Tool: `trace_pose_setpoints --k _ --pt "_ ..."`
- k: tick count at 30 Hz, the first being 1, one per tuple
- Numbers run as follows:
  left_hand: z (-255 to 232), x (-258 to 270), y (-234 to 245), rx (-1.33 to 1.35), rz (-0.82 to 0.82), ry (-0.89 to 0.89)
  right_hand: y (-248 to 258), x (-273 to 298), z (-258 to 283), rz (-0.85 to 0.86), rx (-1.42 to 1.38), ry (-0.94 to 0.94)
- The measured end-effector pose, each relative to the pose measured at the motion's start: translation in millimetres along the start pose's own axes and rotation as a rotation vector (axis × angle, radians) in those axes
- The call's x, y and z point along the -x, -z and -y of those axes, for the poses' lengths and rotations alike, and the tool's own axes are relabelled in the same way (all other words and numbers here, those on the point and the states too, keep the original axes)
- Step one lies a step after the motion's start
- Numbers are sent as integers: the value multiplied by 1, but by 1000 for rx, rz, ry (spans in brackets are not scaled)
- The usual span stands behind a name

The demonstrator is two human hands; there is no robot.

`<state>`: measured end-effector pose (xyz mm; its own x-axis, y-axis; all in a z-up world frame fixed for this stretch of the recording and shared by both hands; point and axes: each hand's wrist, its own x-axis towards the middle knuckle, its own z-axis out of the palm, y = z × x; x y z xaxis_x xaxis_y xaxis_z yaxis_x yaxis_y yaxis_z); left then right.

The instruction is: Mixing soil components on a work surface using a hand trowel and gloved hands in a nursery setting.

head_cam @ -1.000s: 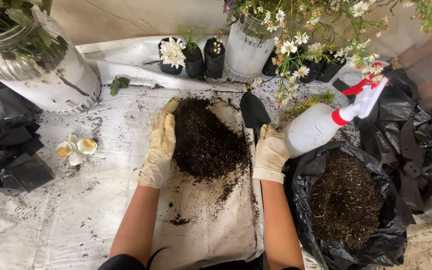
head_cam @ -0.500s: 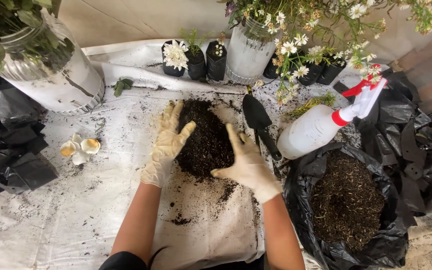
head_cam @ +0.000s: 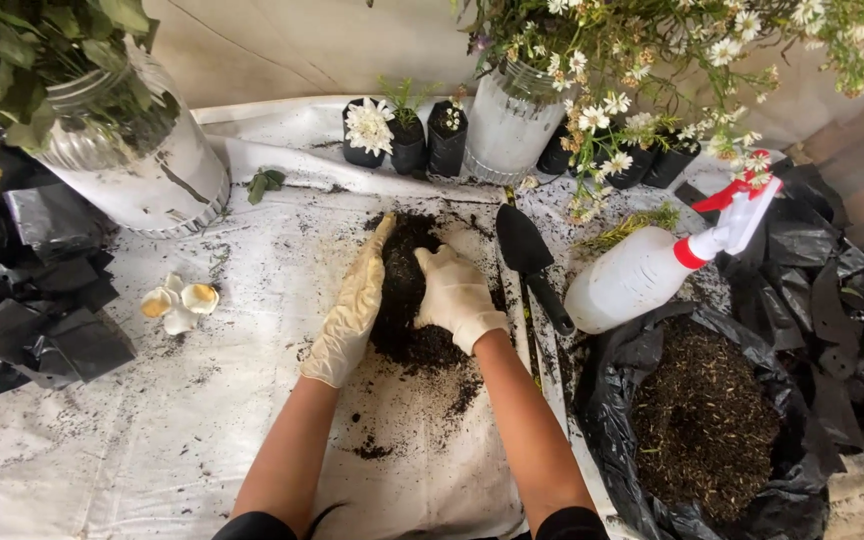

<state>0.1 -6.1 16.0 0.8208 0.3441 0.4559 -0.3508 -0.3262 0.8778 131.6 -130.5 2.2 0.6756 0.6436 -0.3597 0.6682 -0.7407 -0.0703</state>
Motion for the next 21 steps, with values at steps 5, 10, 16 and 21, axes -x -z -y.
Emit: trace_pose_setpoints --k 5,10,16,21 --pt "-7 -5 -3 -266 7 58 61 28 21 37 0 37" --pt "-33 0 4 -85 16 34 108 54 36 107 -56 42" --pt "-21 -5 3 -32 16 101 171 125 63 102 -345 48" --pt "31 -8 -6 -98 44 95 174 143 62 55 -536 54"
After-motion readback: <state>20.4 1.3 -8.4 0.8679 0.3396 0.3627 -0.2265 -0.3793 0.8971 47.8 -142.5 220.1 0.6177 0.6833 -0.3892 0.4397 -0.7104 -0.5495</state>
